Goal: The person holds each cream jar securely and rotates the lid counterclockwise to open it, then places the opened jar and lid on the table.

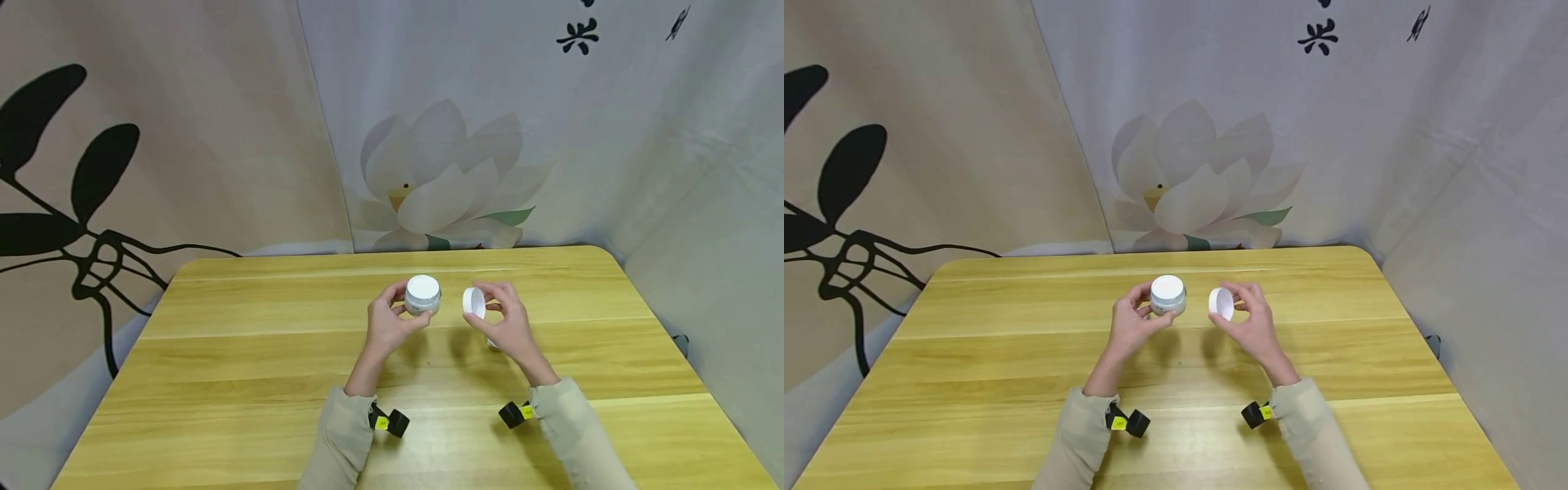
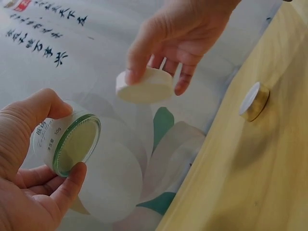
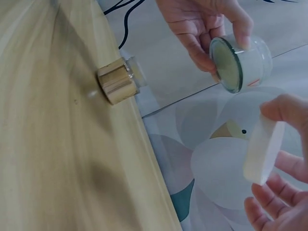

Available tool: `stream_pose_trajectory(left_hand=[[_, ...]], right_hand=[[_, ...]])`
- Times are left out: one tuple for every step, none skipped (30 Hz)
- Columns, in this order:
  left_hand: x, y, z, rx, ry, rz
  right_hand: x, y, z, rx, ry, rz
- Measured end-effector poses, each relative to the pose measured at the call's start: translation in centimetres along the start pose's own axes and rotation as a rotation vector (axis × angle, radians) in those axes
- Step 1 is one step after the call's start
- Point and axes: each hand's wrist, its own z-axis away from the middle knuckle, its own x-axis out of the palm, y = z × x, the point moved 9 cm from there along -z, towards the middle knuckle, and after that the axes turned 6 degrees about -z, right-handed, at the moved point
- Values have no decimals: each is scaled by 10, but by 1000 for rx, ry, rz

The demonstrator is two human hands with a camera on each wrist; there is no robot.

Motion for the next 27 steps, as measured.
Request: stream_pose_trajectory(left_hand=[[0,0,0,1,0,-1],[0,0,0,1,0,-1],[0,-1,0,0,-1,0],[0,-1,0,1,-1,2],[0,-2,0,-1,-1,5],[0,-2,0,-1,-2,6],[1,-3,0,1,-2,7],[1,-3,0,0,-1,9],[1,-4,0,0,-1,11],[1,-4,0,2,1,11],[1,-4,0,1,2,11],[0,-5,0,1,3,10],[0,-5,0,1,5,10],[0,-5,1,-1,6,10],[0,-5,1,-2,6,9],[0,-5,1,-5,7,7],[0,-5,1,-8,7,6],[0,-6,1,-9,8,3],[0,-6,1,-11,9,2],[0,-6,1,-14,9,2],[1,-7,1,-15,10,2],[1,-7,1,-14,12,2],[2,-11,0,-16,12,6],[3,-16,-1,-18,13,7],[4,-21,-2,-20,14,12],[5,-26,-3,-20,15,14],[6,-31,-4,-22,17,16]], right_hand=[[1,8,0,10,-4,18],[2,15,1,13,-5,36],[3,22,1,19,-11,44],[4,25,2,24,-16,56],[5,28,2,28,-22,67],[6,31,2,31,-29,78],[7,32,3,28,-34,88],[8,33,3,21,-38,96],[9,35,3,21,-43,100],[10,35,4,19,-46,108],[11,36,4,16,-48,115],[12,37,4,14,-52,121],[13,38,5,12,-55,129],[14,38,5,11,-58,135],[14,39,5,10,-62,141],[15,40,6,6,-66,152],[16,40,6,2,-70,162],[17,41,6,-2,-74,176],[17,42,6,-6,-79,194],[18,43,6,-7,-85,208],[19,44,7,-5,-93,222],[20,45,7,0,-101,238],[21,47,7,8,-110,251],[22,49,8,17,-119,267],[23,51,8,28,-129,276],[23,53,8,38,-138,285],[25,55,9,47,-150,299]])
